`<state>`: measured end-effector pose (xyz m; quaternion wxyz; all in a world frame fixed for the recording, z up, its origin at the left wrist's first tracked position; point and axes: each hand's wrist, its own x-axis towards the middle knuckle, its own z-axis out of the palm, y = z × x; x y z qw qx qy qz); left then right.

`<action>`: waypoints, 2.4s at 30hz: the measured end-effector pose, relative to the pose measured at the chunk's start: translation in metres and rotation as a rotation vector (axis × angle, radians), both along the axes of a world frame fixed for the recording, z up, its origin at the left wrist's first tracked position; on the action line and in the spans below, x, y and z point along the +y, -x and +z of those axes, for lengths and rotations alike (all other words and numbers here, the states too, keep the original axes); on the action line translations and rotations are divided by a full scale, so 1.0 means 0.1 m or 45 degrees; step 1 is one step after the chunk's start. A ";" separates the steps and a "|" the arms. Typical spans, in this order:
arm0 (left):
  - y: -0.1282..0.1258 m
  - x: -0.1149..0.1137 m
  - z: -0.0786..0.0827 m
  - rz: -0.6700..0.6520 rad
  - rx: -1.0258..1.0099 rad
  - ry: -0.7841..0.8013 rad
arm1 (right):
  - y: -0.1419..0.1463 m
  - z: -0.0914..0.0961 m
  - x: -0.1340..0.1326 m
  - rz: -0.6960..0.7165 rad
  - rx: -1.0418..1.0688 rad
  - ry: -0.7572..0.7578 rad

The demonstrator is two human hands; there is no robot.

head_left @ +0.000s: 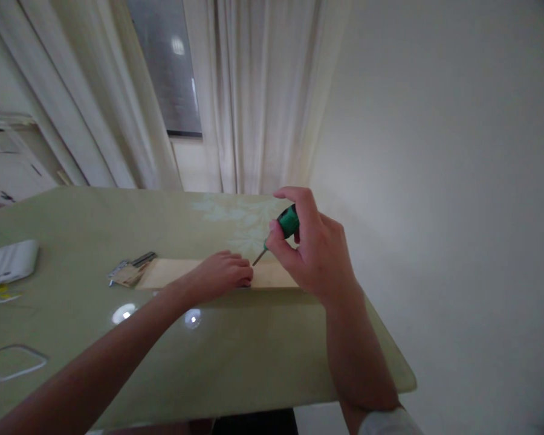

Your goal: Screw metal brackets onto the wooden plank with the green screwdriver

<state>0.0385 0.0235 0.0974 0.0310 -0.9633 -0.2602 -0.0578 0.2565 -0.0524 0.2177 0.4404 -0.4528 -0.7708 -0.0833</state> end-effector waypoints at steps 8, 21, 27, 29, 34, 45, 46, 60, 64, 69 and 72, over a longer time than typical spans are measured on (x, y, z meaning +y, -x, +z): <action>-0.07 0.05 0.01 -0.232 0.193 -0.417 | -0.14 0.04 -0.05 -0.058 0.062 -0.088; -0.11 0.11 0.10 -0.060 0.164 -0.115 | -0.23 0.04 -0.06 -0.161 0.103 -0.173; -0.07 0.05 0.14 -0.128 0.243 -0.137 | -0.23 0.04 -0.04 -0.160 0.102 -0.161; -0.07 0.06 0.13 -0.109 0.245 -0.138 | -0.23 0.04 -0.04 -0.157 0.102 -0.162; -0.08 0.10 0.08 -0.051 0.202 -0.035 | -0.24 0.05 -0.05 -0.176 0.117 -0.165; -0.07 0.21 -0.04 0.080 -0.011 0.232 | -0.28 0.07 -0.03 -0.187 0.123 -0.191; -0.07 0.20 -0.04 0.092 0.008 0.225 | -0.28 0.07 -0.03 -0.188 0.124 -0.193; 0.08 0.12 0.12 0.247 -0.143 0.050 | -0.33 0.07 -0.01 -0.214 0.110 -0.215; 0.67 -0.16 0.00 0.638 -0.545 0.129 | -0.28 0.07 -0.01 -0.134 0.054 -0.118; 1.43 -0.70 -0.33 1.175 -0.981 0.070 | -0.03 -0.02 0.13 0.091 -0.096 0.079; 1.71 -0.95 -0.48 1.600 -0.977 -0.045 | 0.16 -0.15 0.27 0.195 -0.181 0.173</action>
